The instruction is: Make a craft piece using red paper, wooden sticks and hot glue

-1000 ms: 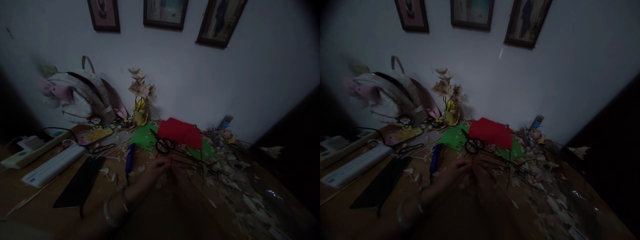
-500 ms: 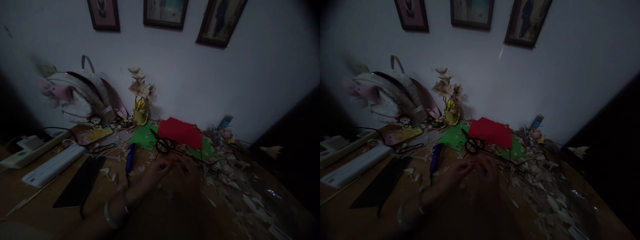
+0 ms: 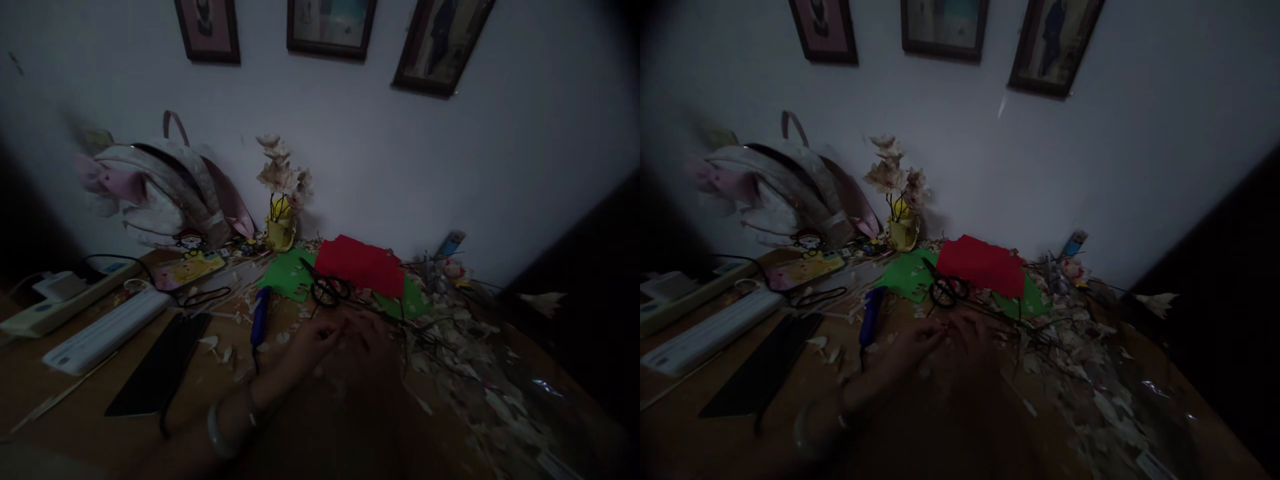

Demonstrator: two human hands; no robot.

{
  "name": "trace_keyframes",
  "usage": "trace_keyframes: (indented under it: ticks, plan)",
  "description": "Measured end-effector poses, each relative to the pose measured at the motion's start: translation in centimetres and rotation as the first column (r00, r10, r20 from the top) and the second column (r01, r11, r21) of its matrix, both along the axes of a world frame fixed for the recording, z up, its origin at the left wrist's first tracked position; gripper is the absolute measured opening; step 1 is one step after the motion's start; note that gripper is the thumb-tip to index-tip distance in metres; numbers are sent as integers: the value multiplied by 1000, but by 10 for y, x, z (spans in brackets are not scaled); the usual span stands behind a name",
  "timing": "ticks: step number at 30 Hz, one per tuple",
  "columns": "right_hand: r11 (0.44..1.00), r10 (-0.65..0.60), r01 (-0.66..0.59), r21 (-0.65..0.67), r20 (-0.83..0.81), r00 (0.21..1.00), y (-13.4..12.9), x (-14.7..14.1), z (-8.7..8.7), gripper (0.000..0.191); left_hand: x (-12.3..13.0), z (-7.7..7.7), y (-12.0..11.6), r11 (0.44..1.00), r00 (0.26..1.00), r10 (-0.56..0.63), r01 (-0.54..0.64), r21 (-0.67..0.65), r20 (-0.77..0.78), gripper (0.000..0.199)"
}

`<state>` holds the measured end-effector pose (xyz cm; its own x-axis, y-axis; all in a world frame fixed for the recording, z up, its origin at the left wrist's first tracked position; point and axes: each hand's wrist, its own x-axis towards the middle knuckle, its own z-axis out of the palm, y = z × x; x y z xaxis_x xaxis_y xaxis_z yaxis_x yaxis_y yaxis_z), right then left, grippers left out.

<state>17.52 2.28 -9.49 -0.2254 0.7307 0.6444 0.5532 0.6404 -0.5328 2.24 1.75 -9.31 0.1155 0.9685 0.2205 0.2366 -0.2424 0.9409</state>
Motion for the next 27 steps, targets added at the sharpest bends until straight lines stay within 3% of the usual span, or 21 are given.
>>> trace_keyframes:
  ticks: [5,8,11,15,22,27]
  plan:
    - [999,23,-23,-23,-39,999,0,-1,-4,24,1,1,-1,1000,1000,-3,4,-28,27,20]
    - [999,-28,28,17,-2,1000,0,-1,-3,21,1,0,-1,998,998,0,3,-55,63,21]
    - [998,10,-10,58,-2,1000,0,-1,-3,21,2,-1,-2,995,991,37,-24,-98,126,23]
    - [999,-20,21,25,-42,999,-2,0,-9,20,4,0,-4,982,979,28,10,-188,201,28]
    - [999,-20,18,-31,-65,998,-3,2,-18,27,6,8,-8,974,963,8,54,-222,271,31]
    - [1000,-26,25,-7,-92,995,-2,2,-15,23,5,1,-4,972,953,51,21,-234,299,30]
